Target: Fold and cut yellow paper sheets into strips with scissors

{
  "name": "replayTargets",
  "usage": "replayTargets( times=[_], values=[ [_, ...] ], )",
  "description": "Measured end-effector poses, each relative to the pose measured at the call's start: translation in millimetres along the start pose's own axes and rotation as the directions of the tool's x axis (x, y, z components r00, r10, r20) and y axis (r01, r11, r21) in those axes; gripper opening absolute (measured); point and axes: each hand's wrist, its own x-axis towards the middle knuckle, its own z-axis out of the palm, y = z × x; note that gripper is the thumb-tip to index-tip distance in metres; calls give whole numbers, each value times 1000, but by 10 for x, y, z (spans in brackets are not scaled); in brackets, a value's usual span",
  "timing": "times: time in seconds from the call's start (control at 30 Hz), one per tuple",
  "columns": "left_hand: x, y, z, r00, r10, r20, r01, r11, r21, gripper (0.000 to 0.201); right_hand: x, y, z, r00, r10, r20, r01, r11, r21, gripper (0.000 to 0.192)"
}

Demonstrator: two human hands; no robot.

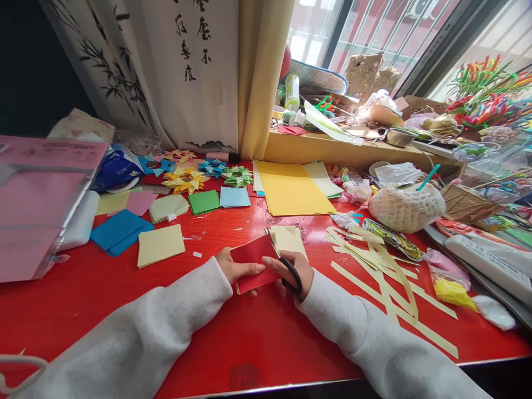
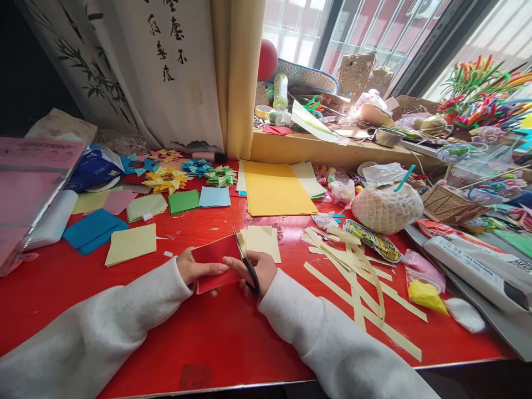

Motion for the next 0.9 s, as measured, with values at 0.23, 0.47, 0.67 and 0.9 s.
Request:
replayTargets(
  times=[0.23, 0.47, 0.67, 0.9],
  values=[
    [62, -73, -31, 999, 1, 43, -1, 1000, 0, 21, 35, -66, -60, 994, -37, -102, 36, 999, -13, 39],
    [146, 50, -234, 989, 66, -135, -67, 998, -3, 21, 99, -261, -669, 938, -309, -155, -38, 355, -934, 35],
    [190, 22, -273, 988, 97, -122, -98, 995, 2, 22, 50, -327, -681, 996, -90, -27, -56, -329, -943, 32],
    [217, -12, -282, 981, 84, -175, -90, 996, -24, 29, 28, -516, -603, 994, -77, 79, 28, -517, -855, 63]
  ],
)
